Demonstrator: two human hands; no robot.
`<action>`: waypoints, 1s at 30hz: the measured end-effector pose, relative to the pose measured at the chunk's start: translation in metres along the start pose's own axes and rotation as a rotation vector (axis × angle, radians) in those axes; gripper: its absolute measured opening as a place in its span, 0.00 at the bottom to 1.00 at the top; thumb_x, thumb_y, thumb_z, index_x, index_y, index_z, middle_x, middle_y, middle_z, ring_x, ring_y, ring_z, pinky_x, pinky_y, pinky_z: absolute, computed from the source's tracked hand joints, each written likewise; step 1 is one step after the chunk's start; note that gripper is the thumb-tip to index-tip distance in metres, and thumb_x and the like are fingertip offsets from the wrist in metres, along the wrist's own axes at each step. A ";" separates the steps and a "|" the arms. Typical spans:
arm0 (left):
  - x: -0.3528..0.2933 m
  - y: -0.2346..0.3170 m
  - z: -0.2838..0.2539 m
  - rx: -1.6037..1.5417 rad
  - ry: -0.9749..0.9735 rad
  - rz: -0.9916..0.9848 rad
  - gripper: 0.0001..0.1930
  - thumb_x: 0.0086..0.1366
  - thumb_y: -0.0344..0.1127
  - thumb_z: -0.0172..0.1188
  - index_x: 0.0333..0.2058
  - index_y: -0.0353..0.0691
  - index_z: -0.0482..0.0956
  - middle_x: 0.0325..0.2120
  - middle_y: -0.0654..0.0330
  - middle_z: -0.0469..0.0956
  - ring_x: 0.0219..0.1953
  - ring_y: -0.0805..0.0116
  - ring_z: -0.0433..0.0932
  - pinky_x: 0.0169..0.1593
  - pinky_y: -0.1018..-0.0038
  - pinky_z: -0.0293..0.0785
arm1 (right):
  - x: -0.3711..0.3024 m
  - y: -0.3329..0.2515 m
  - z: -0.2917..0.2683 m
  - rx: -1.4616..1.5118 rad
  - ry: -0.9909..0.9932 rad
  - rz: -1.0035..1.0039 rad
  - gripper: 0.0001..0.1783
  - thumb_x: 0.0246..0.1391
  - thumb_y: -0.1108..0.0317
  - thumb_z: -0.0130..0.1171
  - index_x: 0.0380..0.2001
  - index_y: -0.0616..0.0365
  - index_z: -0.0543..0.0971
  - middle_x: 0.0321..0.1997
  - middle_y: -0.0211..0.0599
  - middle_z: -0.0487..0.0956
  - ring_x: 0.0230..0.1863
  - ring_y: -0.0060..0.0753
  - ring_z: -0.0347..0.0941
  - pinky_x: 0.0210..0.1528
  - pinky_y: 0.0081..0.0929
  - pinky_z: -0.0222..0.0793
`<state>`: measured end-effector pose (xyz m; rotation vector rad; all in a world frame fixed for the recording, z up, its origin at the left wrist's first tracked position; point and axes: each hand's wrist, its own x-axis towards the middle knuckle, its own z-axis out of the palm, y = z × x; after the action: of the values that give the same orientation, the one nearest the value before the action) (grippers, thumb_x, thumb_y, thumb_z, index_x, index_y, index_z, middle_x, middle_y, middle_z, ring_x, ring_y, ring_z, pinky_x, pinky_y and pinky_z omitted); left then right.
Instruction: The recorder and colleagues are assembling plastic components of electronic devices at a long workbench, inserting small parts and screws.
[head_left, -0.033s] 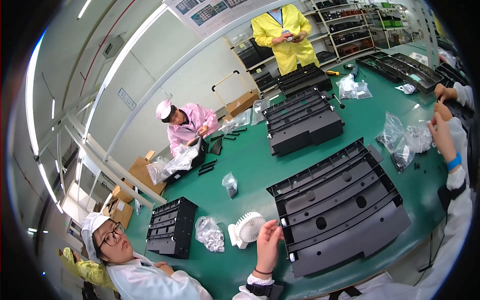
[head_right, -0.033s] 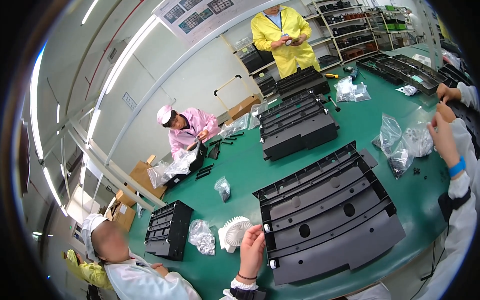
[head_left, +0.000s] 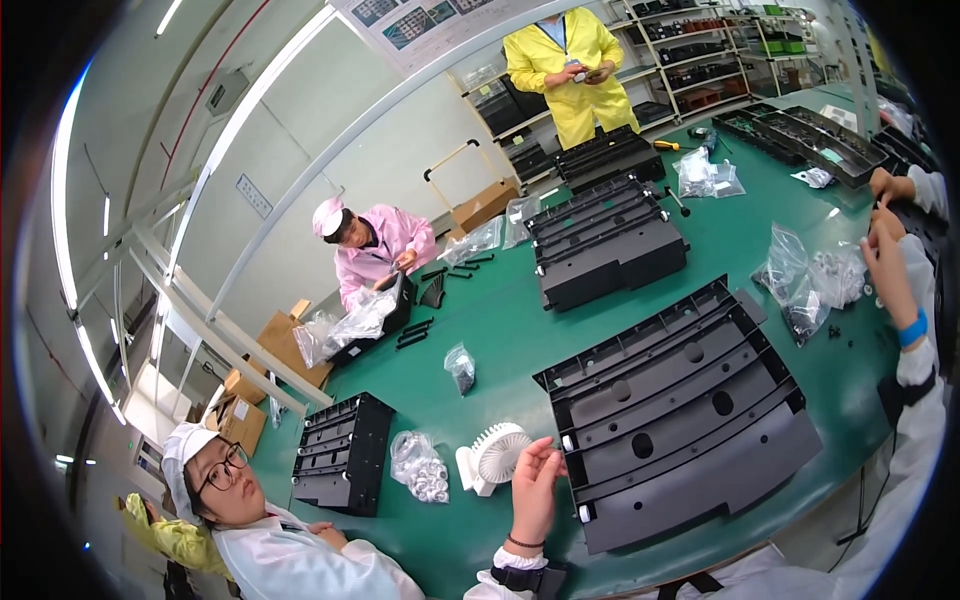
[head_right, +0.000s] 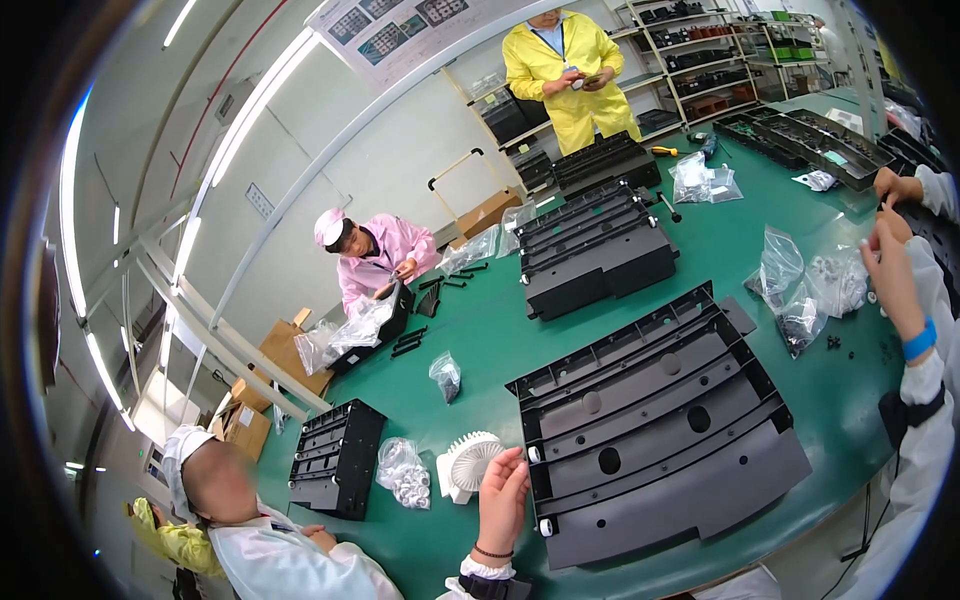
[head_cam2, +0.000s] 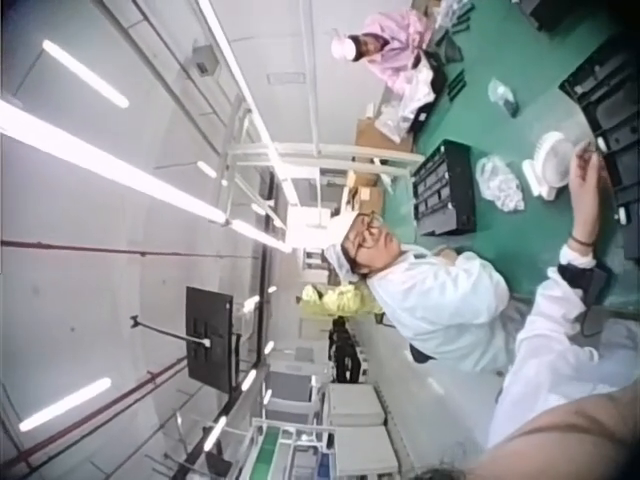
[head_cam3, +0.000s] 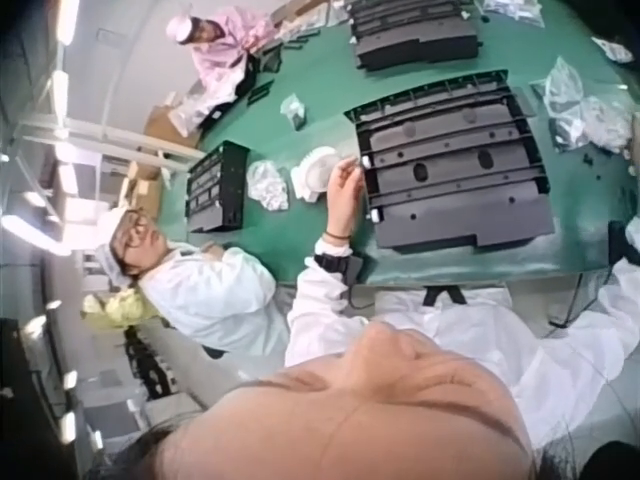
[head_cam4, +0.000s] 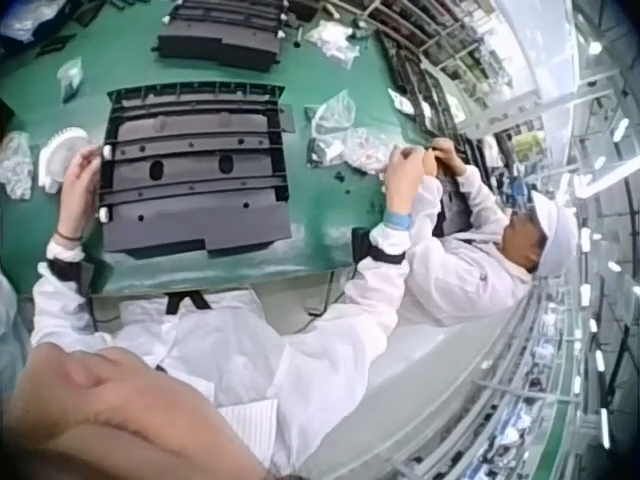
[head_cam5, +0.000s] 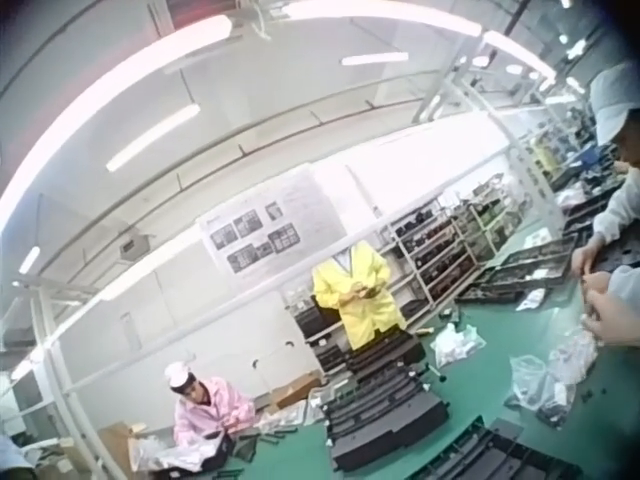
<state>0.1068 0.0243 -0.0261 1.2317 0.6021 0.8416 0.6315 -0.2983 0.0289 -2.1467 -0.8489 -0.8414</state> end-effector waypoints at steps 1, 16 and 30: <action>0.003 0.002 0.001 0.019 0.035 0.011 0.14 0.66 0.25 0.49 0.50 0.34 0.68 0.36 0.64 0.73 0.36 0.79 0.72 0.40 0.83 0.69 | 0.005 -0.027 -0.021 0.004 0.010 0.027 0.08 0.54 0.73 0.54 0.30 0.62 0.65 0.24 0.37 0.67 0.20 0.32 0.64 0.27 0.25 0.63; 0.027 0.102 0.017 -0.182 -0.016 0.176 0.17 0.68 0.31 0.49 0.54 0.35 0.65 0.50 0.56 0.69 0.56 0.65 0.66 0.57 0.68 0.63 | 0.025 -0.300 -0.139 0.799 -0.563 -0.171 0.10 0.64 0.63 0.46 0.44 0.55 0.68 0.27 0.25 0.66 0.20 0.08 0.59 0.24 0.07 0.55; 0.089 0.044 -0.009 -0.319 -0.076 -0.117 0.17 0.68 0.41 0.50 0.50 0.37 0.70 0.41 0.59 0.73 0.45 0.68 0.70 0.50 0.68 0.67 | 0.031 -0.424 -0.123 1.249 -0.564 -0.345 0.11 0.64 0.64 0.45 0.41 0.60 0.70 0.31 0.26 0.68 0.23 0.09 0.61 0.26 0.09 0.57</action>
<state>0.1405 0.1071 0.0179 0.9244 0.4539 0.7558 0.2921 -0.1439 0.2667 -1.0827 -1.5115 0.2363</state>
